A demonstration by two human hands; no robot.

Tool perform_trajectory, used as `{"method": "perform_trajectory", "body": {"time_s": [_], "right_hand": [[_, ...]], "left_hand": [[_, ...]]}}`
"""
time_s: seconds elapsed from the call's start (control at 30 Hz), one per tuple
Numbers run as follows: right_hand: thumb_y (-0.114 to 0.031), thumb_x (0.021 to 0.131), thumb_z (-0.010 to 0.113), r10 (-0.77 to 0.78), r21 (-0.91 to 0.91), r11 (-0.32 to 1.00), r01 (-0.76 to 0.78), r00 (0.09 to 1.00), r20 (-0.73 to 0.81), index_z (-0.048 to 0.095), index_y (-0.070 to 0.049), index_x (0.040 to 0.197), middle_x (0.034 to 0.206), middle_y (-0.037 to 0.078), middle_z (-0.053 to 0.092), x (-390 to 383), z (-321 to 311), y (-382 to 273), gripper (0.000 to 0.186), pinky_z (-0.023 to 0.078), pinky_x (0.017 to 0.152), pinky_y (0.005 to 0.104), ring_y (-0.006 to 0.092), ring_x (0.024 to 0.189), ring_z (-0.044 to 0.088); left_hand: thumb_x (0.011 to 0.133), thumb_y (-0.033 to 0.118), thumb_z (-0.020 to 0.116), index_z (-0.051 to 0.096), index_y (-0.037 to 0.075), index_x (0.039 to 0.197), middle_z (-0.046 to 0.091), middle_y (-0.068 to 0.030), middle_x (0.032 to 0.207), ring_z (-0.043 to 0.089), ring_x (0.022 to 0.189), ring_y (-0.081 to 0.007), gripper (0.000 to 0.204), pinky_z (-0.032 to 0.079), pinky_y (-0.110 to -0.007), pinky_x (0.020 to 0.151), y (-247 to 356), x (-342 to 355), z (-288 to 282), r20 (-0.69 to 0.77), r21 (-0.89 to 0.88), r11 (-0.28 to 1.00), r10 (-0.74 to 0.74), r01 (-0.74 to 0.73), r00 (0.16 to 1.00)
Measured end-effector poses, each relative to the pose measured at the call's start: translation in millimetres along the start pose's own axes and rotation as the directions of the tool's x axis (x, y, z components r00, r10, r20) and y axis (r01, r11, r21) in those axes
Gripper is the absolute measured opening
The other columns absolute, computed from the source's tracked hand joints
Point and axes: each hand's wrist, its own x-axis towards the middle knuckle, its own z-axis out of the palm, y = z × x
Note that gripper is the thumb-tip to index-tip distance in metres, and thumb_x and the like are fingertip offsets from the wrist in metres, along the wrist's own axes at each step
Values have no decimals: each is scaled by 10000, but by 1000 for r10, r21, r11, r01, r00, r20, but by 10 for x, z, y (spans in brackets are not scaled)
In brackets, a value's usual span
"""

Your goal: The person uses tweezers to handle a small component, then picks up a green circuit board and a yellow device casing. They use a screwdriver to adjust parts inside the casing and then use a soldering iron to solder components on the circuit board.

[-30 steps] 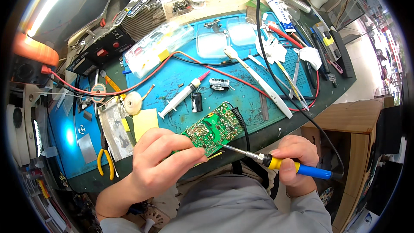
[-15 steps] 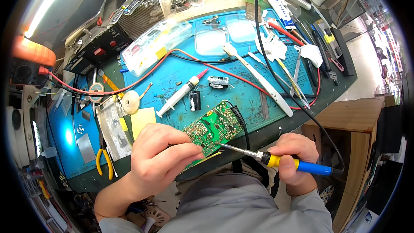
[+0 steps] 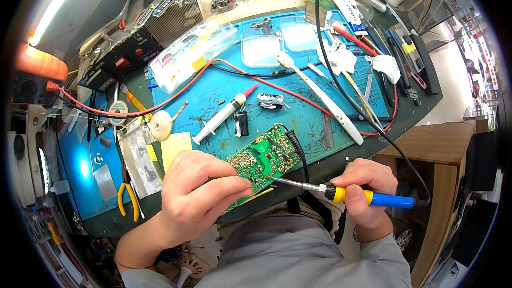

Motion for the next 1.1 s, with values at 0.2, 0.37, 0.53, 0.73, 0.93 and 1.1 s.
{"method": "perform_trajectory", "body": {"time_s": [0.2,0.37,0.53,0.73,0.93,1.1], "right_hand": [[-27,822,713,26,6,1000,-26,1000,-2,755,-11,932,759,91,743,36,-1,-27,118,501,557,269,156,610,646],[-16,809,718,12,-7,1000,-12,1000,18,755,-6,929,762,93,746,46,-12,-39,125,506,561,267,161,611,652],[-25,804,727,9,-12,1000,-9,1000,13,759,-8,916,754,91,743,58,-5,-49,118,503,555,267,160,596,645],[-38,805,725,17,-26,1000,-17,1000,22,761,-7,919,755,95,744,39,-23,-50,124,498,550,267,160,588,641],[-45,806,718,12,-22,1000,-12,1000,5,760,-8,919,759,97,747,18,-7,-35,126,495,549,265,160,588,643],[-44,807,714,11,-41,999,-11,1000,-6,761,-20,919,758,90,747,-5,-16,-48,124,496,546,265,160,591,650]], "left_hand": [[736,124,866,758,96,942,675,-11,895,630,784,-214,234,438,-351,697,-21,-12,16,-15,7,1000,7,-7,1000],[696,57,894,760,75,927,674,-28,881,628,798,-218,267,463,-346,709,4,7,-5,14,10,1000,-3,3,1000],[695,62,895,762,76,926,674,-26,879,630,796,-216,267,460,-345,711,11,20,-10,18,24,1000,-3,3,1000],[703,78,894,763,82,926,675,-20,869,631,788,-213,259,451,-349,715,10,21,-18,21,24,1000,0,-1,1000],[706,90,894,763,85,928,675,-15,864,632,780,-211,258,442,-353,718,22,32,-16,28,41,999,3,-4,1000],[709,107,892,765,89,933,676,-10,864,632,775,-205,258,435,-351,726,26,43,-14,31,40,999,6,-7,1000]]}}
